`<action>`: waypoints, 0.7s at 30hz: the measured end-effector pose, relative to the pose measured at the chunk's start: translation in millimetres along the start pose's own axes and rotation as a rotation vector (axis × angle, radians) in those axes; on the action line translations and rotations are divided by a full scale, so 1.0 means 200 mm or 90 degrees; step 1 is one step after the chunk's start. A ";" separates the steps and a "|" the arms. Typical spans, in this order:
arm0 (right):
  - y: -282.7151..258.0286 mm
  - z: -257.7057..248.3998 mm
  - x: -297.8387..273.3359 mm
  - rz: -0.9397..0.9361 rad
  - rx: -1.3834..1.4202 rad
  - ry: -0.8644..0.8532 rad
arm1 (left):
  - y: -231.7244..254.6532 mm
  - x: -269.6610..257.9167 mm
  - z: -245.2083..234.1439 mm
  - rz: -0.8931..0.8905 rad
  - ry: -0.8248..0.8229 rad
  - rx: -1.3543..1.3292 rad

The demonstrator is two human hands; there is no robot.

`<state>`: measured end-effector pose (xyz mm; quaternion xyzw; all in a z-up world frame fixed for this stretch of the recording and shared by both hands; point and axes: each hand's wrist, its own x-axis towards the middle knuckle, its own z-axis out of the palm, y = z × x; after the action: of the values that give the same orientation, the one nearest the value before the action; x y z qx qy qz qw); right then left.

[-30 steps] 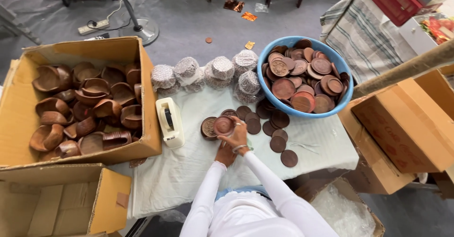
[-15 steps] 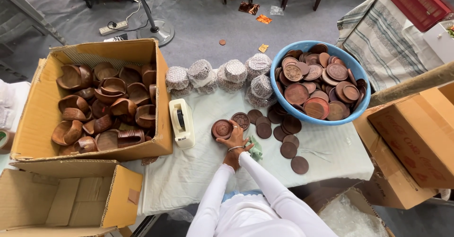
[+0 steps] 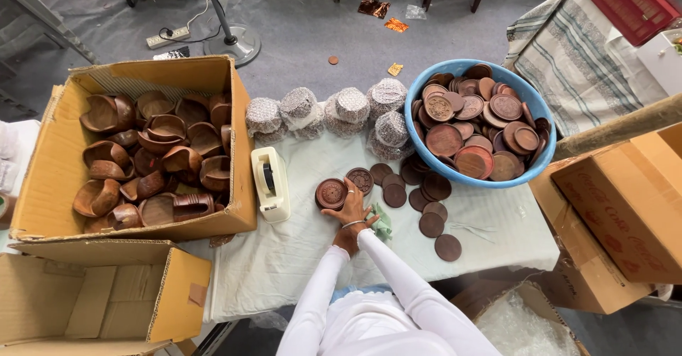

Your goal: The recorder is cleaning and inspecting small clay bowls and lids using a cloth at a workstation.

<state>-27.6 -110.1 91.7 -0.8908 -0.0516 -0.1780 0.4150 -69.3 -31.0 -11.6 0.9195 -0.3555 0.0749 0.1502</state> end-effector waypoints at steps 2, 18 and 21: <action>0.03 -0.01 -0.01 -0.003 -0.003 0.007 | -0.01 0.00 0.05 0.010 0.006 0.007; 0.69 -0.10 -0.51 -0.013 -0.262 -0.231 | -0.22 0.18 0.01 -0.489 0.245 -0.078; 0.72 -0.10 -0.53 -0.061 -0.236 -0.172 | -0.21 0.19 0.01 -0.517 0.193 -0.064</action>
<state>-97.2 -213.9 -38.1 -0.9639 -0.1156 -0.0835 0.2249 -13.3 -26.8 -12.3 0.9549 0.0577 0.1264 0.2623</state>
